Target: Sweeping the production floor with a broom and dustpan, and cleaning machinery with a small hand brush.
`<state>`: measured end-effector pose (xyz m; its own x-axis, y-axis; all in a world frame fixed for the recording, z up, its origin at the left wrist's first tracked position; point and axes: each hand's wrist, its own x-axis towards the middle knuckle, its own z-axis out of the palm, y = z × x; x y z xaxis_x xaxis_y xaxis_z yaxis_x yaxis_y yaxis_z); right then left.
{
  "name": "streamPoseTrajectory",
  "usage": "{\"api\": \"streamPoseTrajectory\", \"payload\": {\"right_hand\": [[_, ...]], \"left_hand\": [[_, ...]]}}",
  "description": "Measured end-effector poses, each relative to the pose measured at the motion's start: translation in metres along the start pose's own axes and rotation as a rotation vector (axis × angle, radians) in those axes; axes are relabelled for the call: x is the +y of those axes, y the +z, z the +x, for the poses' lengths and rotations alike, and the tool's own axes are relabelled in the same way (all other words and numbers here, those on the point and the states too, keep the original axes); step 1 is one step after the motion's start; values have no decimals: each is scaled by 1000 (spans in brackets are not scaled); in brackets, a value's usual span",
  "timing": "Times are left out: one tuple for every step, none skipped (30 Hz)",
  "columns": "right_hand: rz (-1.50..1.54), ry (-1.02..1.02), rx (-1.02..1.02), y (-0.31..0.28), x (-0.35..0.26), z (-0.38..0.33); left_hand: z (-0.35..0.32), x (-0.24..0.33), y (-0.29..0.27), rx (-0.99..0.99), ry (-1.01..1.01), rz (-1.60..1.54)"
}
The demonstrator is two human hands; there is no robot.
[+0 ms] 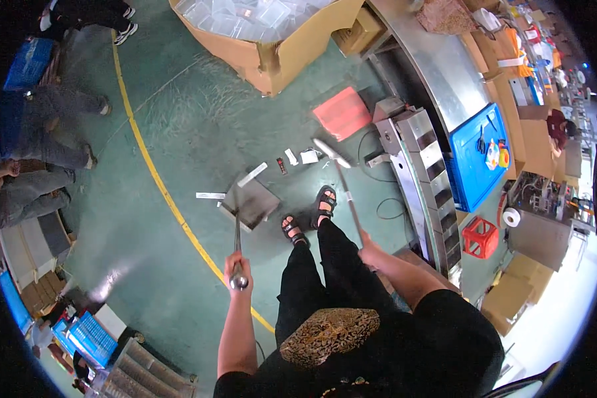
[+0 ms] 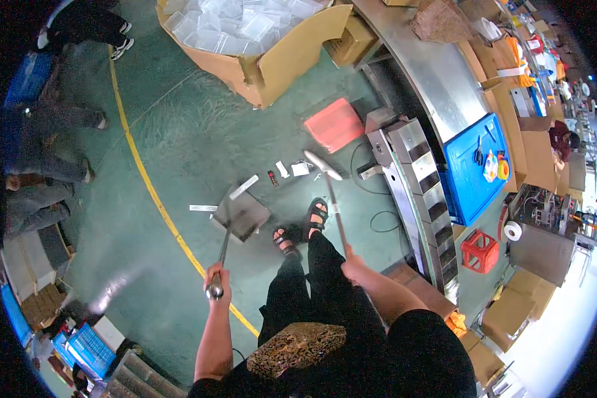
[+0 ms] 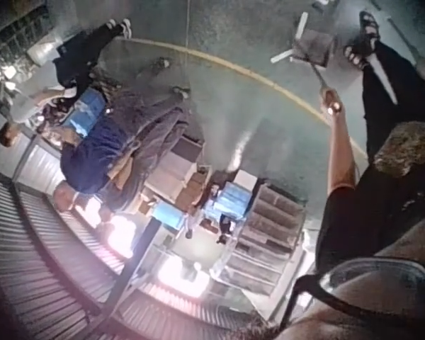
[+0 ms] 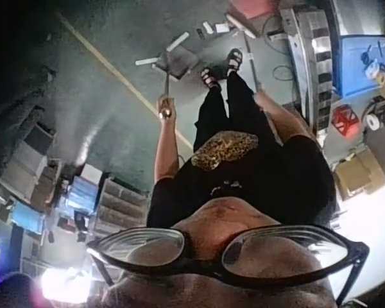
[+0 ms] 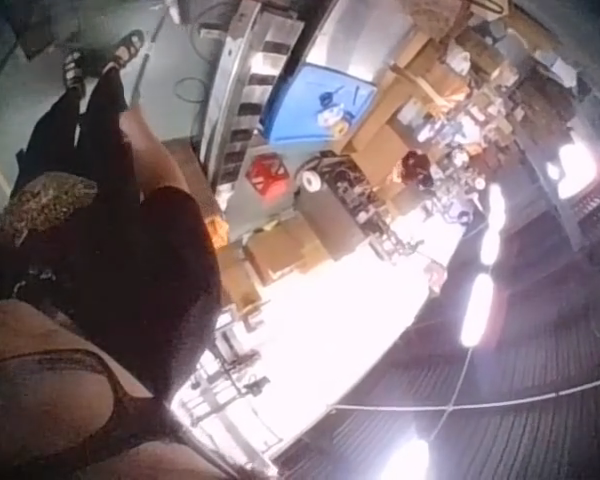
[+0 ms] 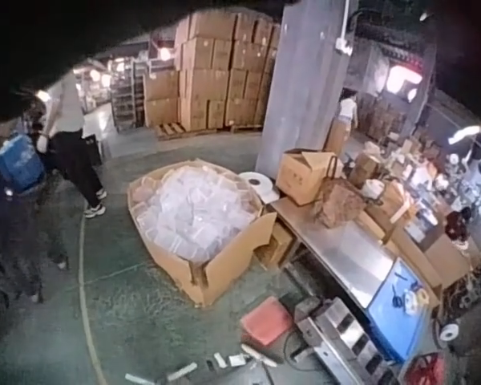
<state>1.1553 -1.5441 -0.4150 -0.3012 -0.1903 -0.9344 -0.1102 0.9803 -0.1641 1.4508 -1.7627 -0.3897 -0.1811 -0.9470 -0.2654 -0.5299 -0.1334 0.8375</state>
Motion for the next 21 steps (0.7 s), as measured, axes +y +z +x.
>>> {"api": "streamPoseTrajectory", "payload": {"right_hand": [[-29, 60, 25, 10, -1, -2], [-103, -2, 5, 21, -2, -6], [-170, -80, -47, 29, -6, -10], [-135, -42, -103, 36, -8, -15], [-74, -31, -217, 44, -11, -23], [-71, -35, -321, 48, -16, -27], [-198, -192, -256, 56, -22, -35], [-174, -250, -230, 58, -26, -42], [-140, -319, -285, 61, -30, -49], [-110, -308, -325, 61, -33, -57], [-110, -314, -300, 58, -34, -65], [-109, -356, -359, 53, -34, -76], [-36, -414, -465, 47, -33, -85], [-70, -483, -439, 39, -32, -96], [-128, -426, -400, 29, -30, -106], [-123, -388, -411, 19, -29, -116], [-96, -309, -472, 8, -30, -123], [-145, -358, -436, -1, -30, -130], [-208, -361, -364, -10, -33, -134], [-270, -368, -292, -15, -38, -136], [-296, -379, -306, -18, -45, -135]], "left_hand": [[14, 6, 9, -33, -10, -28], [27, 13, 17, -9, -83, -32], [35, 21, 21, -25, -3, -64], [40, 28, 24, -60, 8, -7], [42, 35, 25, -43, 74, 86], [45, 40, 26, -86, 21, 54], [47, 42, 27, -89, 48, 33], [47, 42, 26, -64, 93, 39], [47, 38, 22, -89, 78, 13], [45, 31, 17, -138, 5, 57], [43, 21, 10, -139, -3, 128], [44, 9, 2, -174, -77, 96], [47, -5, -8, -220, 9, 60], [44, -18, -18, -267, 95, 26], [37, -30, -28, -252, 92, 22], [29, -40, -39, -183, 86, 16], [19, -47, -50, -111, 77, 11], [1, -52, -62, -55, 16, -115], [-17, -56, -70, -64, 10, -122], [-36, -58, -78, -37, -12, -157], [-54, -60, -85, 25, -17, -198]]}}
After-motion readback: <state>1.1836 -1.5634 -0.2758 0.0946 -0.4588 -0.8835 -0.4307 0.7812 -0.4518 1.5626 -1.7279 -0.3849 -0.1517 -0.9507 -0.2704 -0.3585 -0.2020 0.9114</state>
